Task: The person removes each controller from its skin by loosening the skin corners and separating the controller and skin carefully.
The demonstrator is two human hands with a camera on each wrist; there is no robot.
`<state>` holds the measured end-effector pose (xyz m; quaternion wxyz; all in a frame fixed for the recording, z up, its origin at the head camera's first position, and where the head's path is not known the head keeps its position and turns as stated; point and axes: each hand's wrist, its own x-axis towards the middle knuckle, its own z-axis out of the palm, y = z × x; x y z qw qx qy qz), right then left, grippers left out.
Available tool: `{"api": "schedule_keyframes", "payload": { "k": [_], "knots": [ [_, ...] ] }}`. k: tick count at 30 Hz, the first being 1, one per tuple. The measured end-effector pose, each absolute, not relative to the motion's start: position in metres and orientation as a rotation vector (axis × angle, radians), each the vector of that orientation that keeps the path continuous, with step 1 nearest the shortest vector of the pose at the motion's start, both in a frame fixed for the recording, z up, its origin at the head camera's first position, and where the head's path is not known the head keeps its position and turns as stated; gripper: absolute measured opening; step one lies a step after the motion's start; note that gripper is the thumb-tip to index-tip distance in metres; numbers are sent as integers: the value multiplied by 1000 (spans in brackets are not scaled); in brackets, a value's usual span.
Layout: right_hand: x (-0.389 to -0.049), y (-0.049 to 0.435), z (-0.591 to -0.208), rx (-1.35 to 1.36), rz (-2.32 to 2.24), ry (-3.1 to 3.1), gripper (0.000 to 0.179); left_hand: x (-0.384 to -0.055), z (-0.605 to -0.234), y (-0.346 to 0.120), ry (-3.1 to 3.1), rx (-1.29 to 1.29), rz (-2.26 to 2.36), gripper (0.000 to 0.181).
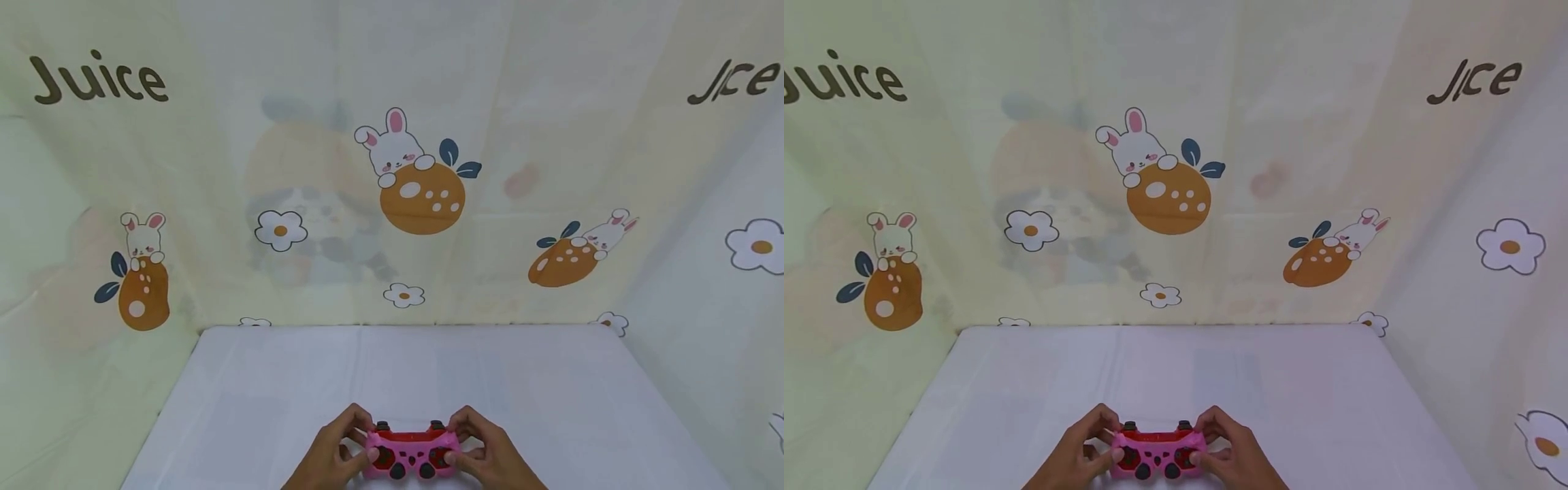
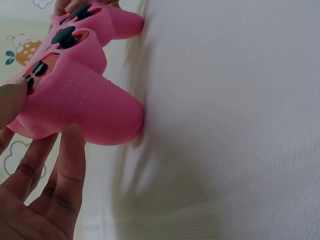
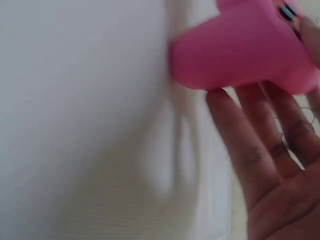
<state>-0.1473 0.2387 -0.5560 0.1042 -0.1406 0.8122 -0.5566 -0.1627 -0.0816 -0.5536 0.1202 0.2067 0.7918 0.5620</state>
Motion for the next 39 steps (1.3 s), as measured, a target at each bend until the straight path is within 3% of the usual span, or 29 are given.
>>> {"api": "schedule_keyframes", "payload": {
  "k": [6, 13, 21, 28, 32, 39],
  "knots": [
    [-165, 247, -556, -657, -1607, 2308, 25, -170, -550, -85, 2263, 591, 1565, 23],
    [-172, 248, -559, -665, -1654, 2267, 19, -180, -550, -88, 2235, 700, 1553, 15],
    [-172, 243, -560, -450, -1637, 2366, 34, -179, -557, -83, 2269, 580, 1610, 29],
    [-178, 248, -562, -579, -1670, 2250, 27, -176, -566, -81, 2232, 579, 1667, 52],
    [-182, 251, -565, -679, -1666, 2225, 18, -177, -568, -80, 2255, 598, 1645, 51],
    [-179, 247, -564, -494, -1665, 2242, 21, -180, -569, -83, 2266, 608, 1630, 47]
  ]
}}
